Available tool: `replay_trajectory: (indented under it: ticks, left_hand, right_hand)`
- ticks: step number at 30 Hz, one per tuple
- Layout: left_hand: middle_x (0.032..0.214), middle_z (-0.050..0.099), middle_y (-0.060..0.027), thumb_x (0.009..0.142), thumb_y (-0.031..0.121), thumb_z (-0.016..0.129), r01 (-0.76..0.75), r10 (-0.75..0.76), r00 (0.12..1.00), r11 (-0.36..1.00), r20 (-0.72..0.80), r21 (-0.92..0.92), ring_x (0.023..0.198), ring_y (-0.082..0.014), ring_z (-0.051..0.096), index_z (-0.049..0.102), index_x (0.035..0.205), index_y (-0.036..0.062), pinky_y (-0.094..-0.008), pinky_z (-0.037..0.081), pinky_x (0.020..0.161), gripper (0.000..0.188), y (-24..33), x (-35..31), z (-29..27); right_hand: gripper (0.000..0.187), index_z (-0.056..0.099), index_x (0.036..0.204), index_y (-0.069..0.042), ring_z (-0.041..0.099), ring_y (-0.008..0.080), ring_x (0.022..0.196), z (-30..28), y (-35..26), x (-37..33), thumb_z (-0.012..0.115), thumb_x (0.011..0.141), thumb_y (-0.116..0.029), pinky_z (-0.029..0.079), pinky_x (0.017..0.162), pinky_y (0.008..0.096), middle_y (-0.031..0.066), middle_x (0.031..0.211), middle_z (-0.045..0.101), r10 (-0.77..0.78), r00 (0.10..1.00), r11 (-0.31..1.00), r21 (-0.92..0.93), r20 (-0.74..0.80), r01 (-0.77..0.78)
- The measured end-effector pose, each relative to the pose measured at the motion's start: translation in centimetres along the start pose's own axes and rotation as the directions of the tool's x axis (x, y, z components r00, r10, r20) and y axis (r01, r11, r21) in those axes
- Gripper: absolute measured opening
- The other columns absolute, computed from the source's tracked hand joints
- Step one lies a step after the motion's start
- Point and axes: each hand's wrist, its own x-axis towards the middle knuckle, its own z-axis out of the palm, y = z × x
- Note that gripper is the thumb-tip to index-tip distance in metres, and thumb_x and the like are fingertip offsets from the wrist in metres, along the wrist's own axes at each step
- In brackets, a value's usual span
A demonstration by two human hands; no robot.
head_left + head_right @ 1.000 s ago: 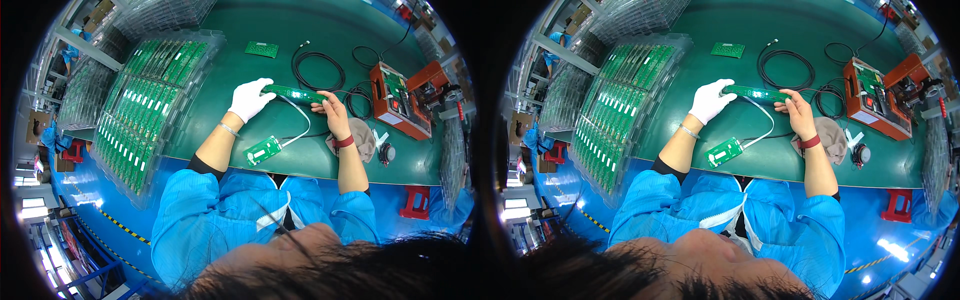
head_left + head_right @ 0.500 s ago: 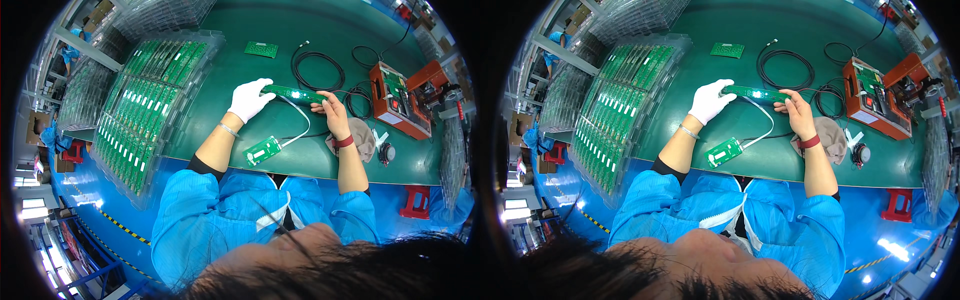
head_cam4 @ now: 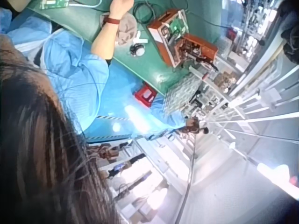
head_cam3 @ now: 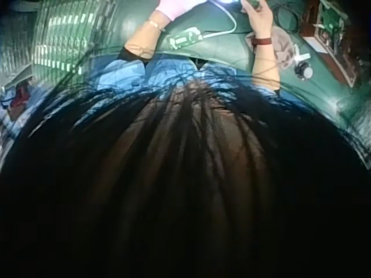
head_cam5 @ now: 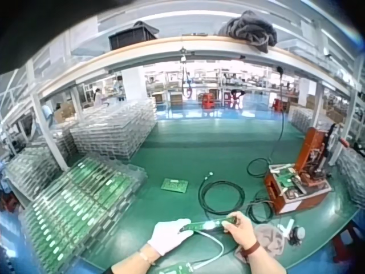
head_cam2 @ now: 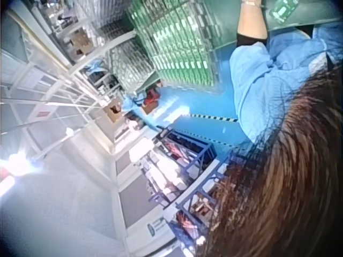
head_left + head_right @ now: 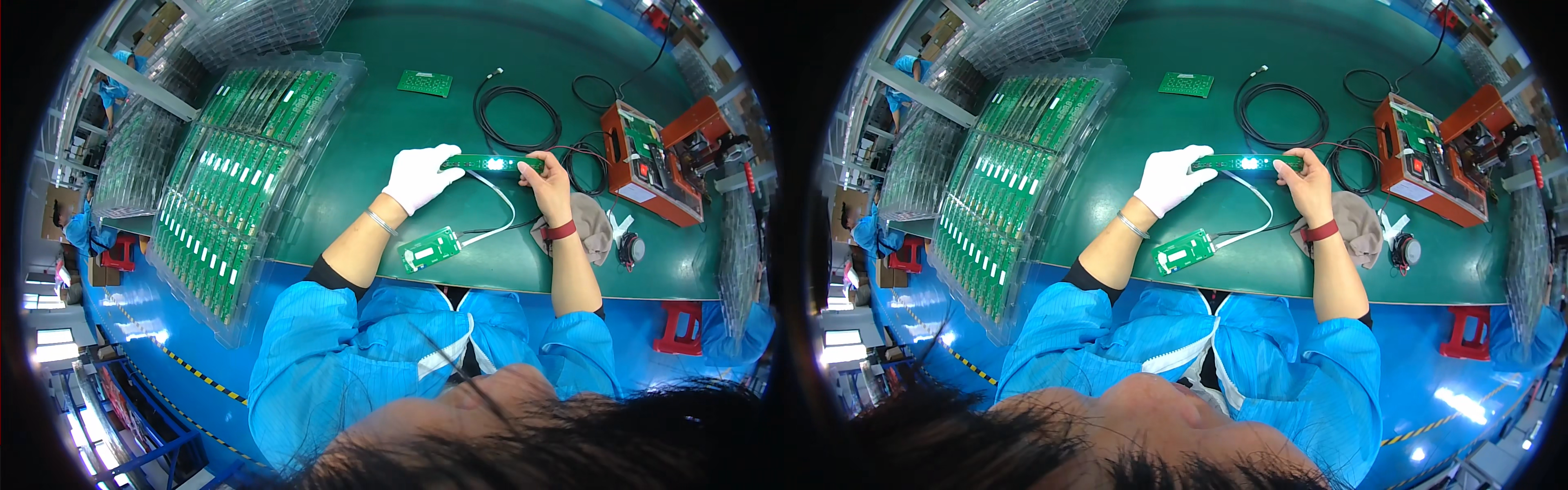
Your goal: Connecting LED strips to a power source to verify they illuminate correctly and checking for any defects.
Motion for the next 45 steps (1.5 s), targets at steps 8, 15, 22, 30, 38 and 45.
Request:
replay_trajectory:
  ticks: [8,15,22,30,38,45]
  left_hand:
    - [0.079,0.068,-0.0027,0.079,0.031,0.07,0.042,-0.043,0.999,0.997,-0.02,-0.064,0.063,-0.0167,0.06,0.068,0.111,0.012,-0.0265,0.046,0.062,0.038,-1.3,0.4,-0.2]
    - [0.085,0.069,-0.0016,0.078,0.028,0.071,0.056,-0.061,0.997,0.994,-0.055,-0.092,0.066,-0.0166,0.06,0.068,0.111,0.0113,-0.0266,0.047,0.065,0.037,-1.6,0.6,-0.6]
    - [0.086,0.07,-0.002,0.077,0.025,0.073,0.055,-0.063,0.994,0.995,-0.093,-0.089,0.065,-0.0169,0.061,0.068,0.111,0.0108,-0.0271,0.049,0.066,0.038,-2.1,0.0,-0.3]
    - [0.089,0.071,-0.0036,0.076,0.025,0.074,-0.014,0.012,0.99,1.0,-0.138,-0.016,0.066,-0.0179,0.062,0.067,0.113,0.011,-0.0275,0.05,0.066,0.04,-1.9,0.9,0.2]
    - [0.095,0.072,-0.0053,0.078,0.019,0.074,0.024,-0.036,0.994,0.993,-0.101,-0.119,0.069,-0.0163,0.063,0.067,0.115,0.0086,-0.026,0.05,0.067,0.039,-2.1,0.4,-0.3]
    - [0.091,0.071,-0.005,0.078,0.016,0.074,0.134,-0.141,0.99,0.979,-0.032,-0.152,0.067,-0.0142,0.06,0.066,0.117,0.0072,-0.0246,0.049,0.066,0.041,-1.1,0.5,-0.6]
  right_hand:
    - [0.03,0.059,0.119,-0.003,0.063,0.0132,0.066,1.5,-1.4,-0.6,0.064,0.091,-0.012,0.053,0.064,0.0232,0.007,0.081,0.066,-0.076,0.997,0.997,0.02,-0.013,0.076]
    - [0.034,0.057,0.124,-0.002,0.064,0.0146,0.067,1.1,-5.1,-2.5,0.063,0.091,-0.011,0.051,0.064,0.0247,0.0062,0.08,0.067,-0.167,0.976,0.922,-0.374,-0.143,0.103]
    - [0.034,0.063,0.121,-0.009,0.065,0.0192,0.077,-3.7,-10.6,-7.6,0.067,0.088,-0.017,0.051,0.071,0.0272,0.0068,0.089,0.069,-0.546,0.765,0.742,-0.621,-0.341,0.253]
    - [0.043,0.057,0.129,-0.01,0.063,0.0319,0.098,-17.3,-3.4,-13.3,0.065,0.088,-0.019,0.05,0.086,0.0354,0.0115,0.114,0.065,-0.499,0.804,0.125,-0.945,-0.323,-0.302]
    - [0.042,0.058,0.127,-0.015,0.063,0.0314,0.098,-18.0,-2.5,-14.4,0.066,0.086,-0.019,0.051,0.085,0.0373,0.0111,0.117,0.063,-0.286,0.871,0.325,-0.896,-0.399,-0.303]
    - [0.042,0.057,0.128,-0.015,0.063,0.0303,0.099,-17.7,-2.5,-15.0,0.064,0.087,-0.018,0.051,0.085,0.0358,0.0117,0.119,0.063,-0.283,0.837,0.447,-0.836,-0.469,-0.317]
